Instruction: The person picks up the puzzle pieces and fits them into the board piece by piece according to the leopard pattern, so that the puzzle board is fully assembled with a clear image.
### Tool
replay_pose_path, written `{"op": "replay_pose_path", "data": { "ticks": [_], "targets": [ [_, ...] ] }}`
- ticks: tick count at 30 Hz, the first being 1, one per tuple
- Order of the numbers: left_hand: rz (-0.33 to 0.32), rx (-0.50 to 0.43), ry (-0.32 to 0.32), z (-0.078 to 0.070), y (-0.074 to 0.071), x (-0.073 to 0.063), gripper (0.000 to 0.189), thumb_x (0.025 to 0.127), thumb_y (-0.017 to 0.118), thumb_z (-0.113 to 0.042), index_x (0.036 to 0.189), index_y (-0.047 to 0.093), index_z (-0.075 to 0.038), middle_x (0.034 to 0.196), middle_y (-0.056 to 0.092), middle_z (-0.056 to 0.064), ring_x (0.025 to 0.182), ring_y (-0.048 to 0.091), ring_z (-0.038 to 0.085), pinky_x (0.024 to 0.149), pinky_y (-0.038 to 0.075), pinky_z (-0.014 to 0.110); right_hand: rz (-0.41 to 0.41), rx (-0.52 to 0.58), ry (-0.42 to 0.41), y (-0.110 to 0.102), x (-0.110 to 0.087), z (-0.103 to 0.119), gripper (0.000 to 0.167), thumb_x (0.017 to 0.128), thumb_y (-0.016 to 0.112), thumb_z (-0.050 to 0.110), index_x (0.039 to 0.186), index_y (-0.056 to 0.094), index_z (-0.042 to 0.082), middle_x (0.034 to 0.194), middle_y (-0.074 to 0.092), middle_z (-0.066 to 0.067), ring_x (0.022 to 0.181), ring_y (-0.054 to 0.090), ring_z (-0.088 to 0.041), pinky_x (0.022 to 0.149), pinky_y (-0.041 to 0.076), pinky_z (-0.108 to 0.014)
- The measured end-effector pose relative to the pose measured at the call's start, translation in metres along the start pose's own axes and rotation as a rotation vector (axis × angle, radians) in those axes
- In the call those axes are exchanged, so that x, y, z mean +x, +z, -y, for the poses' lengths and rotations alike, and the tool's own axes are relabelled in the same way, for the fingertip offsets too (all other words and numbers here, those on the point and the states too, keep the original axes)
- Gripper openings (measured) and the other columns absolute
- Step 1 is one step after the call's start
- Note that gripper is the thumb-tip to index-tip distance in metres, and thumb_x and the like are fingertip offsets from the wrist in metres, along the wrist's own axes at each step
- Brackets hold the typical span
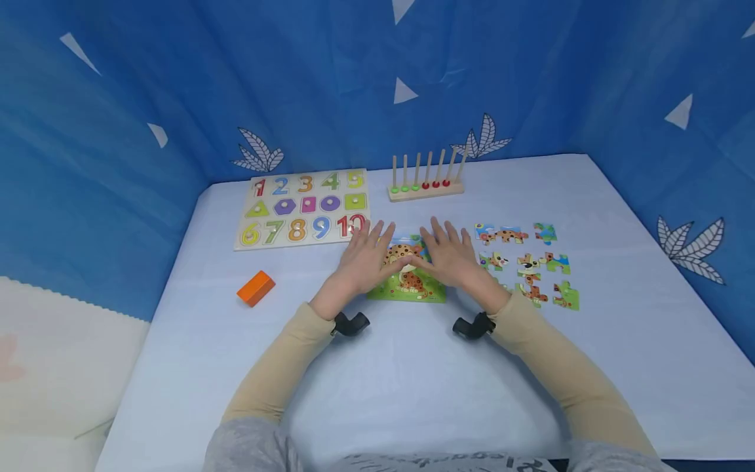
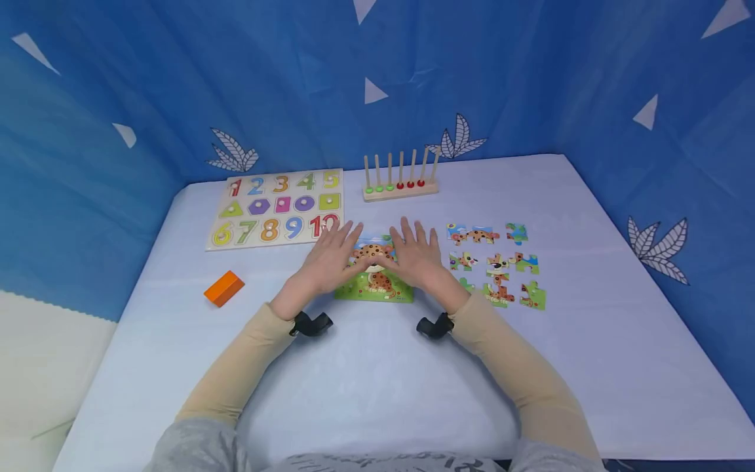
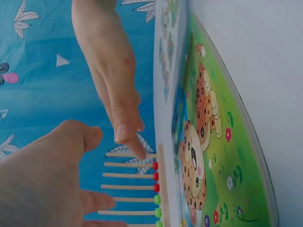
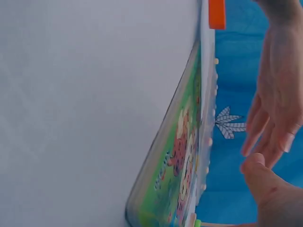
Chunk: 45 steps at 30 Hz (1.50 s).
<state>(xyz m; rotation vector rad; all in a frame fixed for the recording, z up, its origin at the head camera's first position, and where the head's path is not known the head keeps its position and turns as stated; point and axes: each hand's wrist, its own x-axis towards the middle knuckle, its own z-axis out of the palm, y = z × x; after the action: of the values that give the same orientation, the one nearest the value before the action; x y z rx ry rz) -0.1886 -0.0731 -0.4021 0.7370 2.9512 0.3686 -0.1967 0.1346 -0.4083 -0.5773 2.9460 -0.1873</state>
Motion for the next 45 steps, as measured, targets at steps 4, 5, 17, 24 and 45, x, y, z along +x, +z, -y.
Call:
{"op": "replay_pose_path", "data": {
  "ticks": [4,5,17,24,45],
  "targets": [
    [-0.051,-0.177,0.064,0.013,0.002,-0.004,0.071,0.097,0.046,-0.044,0.150,0.020,-0.005,0.151,0.024,0.021,0.139,0.017,0.037,0.114,0.015,0.046,-0.033,0.132,-0.107,-0.008,-0.006,-0.011,0.086,0.090,0.050,0.058,0.147,0.026,-0.002,0.152,0.017,-0.023,0.137,0.018,-0.043,0.110,0.017,-0.059],
    [-0.068,-0.233,0.064,0.018,0.003,-0.005,0.070,0.097,0.049,-0.039,0.150,0.020,-0.005,0.151,0.024,0.021,0.139,0.018,0.036,0.114,0.017,0.046,-0.037,0.179,-0.129,-0.011,-0.008,-0.016,0.085,0.090,0.055,0.053,0.146,0.026,-0.003,0.152,0.019,-0.024,0.137,0.019,-0.042,0.110,0.019,-0.057],
    [-0.173,-0.469,0.002,0.061,0.028,-0.013,0.064,0.090,0.057,-0.014,0.146,0.028,0.000,0.150,0.026,0.019,0.137,0.025,0.031,0.113,0.021,0.041,-0.116,0.535,0.055,-0.040,-0.029,-0.123,0.065,0.090,0.065,0.030,0.140,0.039,-0.002,0.142,0.037,-0.024,0.126,0.038,-0.044,0.098,0.039,-0.057],
    [-0.183,-0.531,0.023,0.061,0.031,-0.014,0.061,0.087,0.058,-0.009,0.143,0.035,0.001,0.146,0.035,0.017,0.134,0.032,0.030,0.112,0.026,0.039,-0.154,0.622,0.119,-0.043,-0.037,-0.146,0.054,0.091,0.065,0.020,0.137,0.045,-0.001,0.138,0.043,-0.022,0.127,0.039,-0.042,0.101,0.036,-0.055],
    [-0.118,-0.548,0.039,0.059,0.041,-0.014,0.062,0.084,0.062,-0.004,0.142,0.039,-0.001,0.146,0.038,0.015,0.136,0.031,0.027,0.113,0.023,0.034,0.039,0.568,0.022,-0.027,-0.015,-0.147,0.054,0.091,0.063,0.010,0.138,0.041,-0.006,0.140,0.039,-0.027,0.127,0.036,-0.045,0.101,0.037,-0.055]
  ]
}}
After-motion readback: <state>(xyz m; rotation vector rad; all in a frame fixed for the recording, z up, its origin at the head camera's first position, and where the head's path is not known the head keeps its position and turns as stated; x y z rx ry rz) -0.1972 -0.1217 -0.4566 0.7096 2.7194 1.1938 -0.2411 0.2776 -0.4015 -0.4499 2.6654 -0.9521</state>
